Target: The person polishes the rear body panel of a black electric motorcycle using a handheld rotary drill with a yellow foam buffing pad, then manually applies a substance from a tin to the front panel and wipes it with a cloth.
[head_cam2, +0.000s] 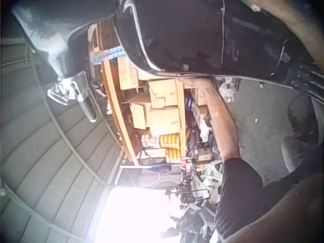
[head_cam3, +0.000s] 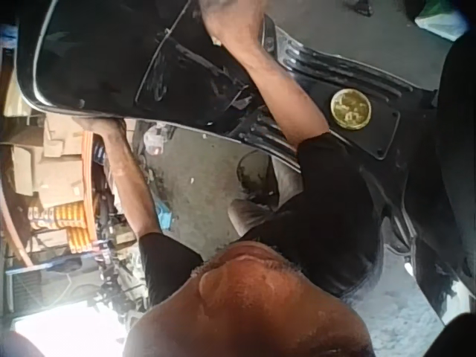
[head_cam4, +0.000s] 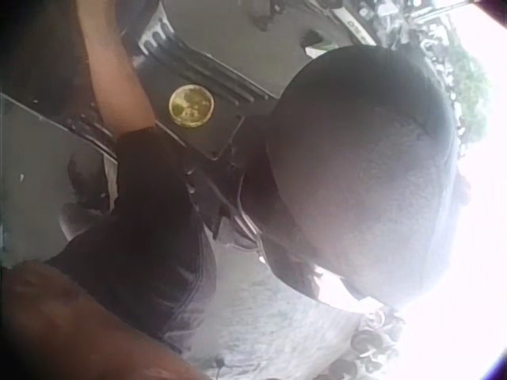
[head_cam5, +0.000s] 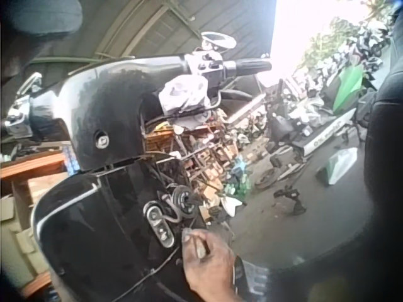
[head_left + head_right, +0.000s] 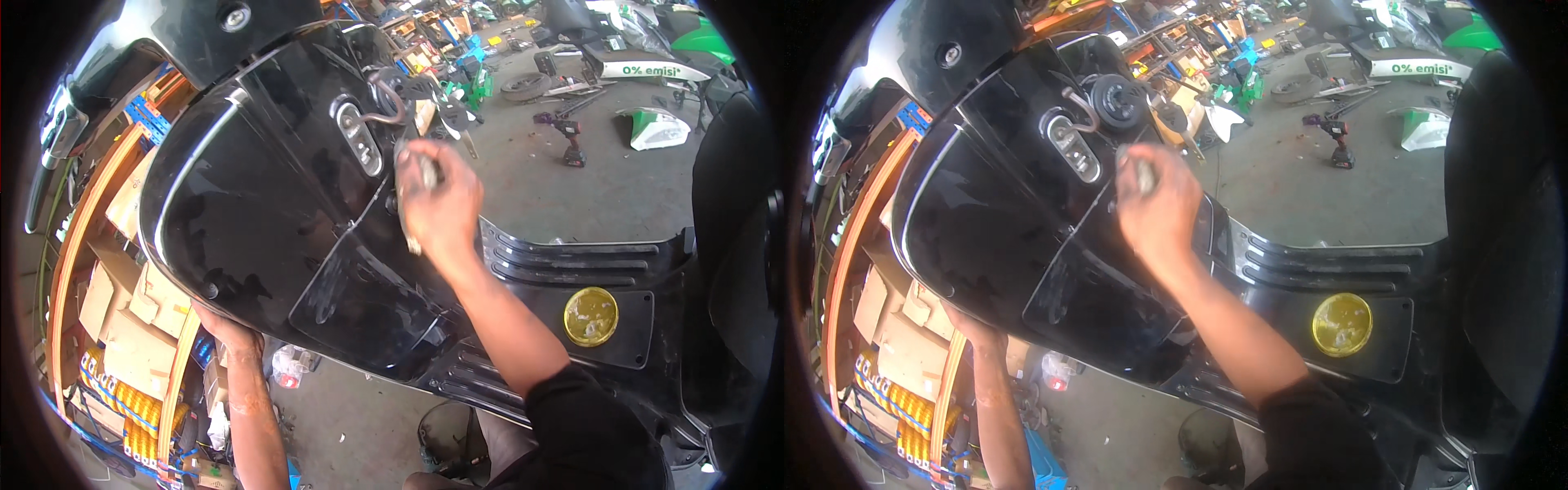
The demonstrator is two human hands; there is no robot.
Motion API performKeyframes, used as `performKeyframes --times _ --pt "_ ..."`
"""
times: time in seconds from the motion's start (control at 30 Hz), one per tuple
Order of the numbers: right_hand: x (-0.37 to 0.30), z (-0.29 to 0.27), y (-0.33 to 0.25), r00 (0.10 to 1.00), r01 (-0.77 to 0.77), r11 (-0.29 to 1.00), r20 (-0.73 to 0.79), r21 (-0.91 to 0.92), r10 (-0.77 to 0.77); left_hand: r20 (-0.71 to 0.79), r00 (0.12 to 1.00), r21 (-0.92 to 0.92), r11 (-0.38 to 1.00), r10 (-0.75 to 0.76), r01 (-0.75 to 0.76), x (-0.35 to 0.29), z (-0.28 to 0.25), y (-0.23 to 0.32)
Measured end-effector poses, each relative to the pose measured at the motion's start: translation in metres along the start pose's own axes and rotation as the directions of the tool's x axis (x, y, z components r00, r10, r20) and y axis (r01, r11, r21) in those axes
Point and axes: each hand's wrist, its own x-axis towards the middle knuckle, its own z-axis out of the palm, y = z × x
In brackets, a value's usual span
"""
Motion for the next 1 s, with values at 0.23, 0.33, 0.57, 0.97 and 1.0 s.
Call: performKeyframes --times 0.23,0.33,0.57,0.97,1.0 --pt "0.007 -0.001 0.004 0.993 -0.099 0.994 0.067 0.039 0.096 0.039 0.999 0.049 0.999 -0.006 0.004 0.001 -0.006 -0.007" --pt "-0.039 -0.012 -0.019 0.944 0.295 0.94 0.098 0.171 -0.314 0.103 0.994 0.026 0.999 -0.028 0.025 -0.003 -0.009 0.004" --pt "-0.048 -0.005 -0.022 0.891 0.441 0.891 0.065 0.106 -0.449 0.151 0.988 0.053 0.999 -0.006 -0.002 0.005 -0.016 -0.002" --pt "-0.101 -0.058 0.011 0.923 0.077 0.994 0.37 0.081 -0.102 0.043 0.999 0.033 0.999 0.001 -0.003 0.0 -0.004 -0.005" --pt "-0.115 -0.07 0.013 0.928 -0.17 0.982 0.348 0.08 0.133 0.07 0.998 0.019 1.0 0.008 -0.01 0.002 -0.004 0.005"
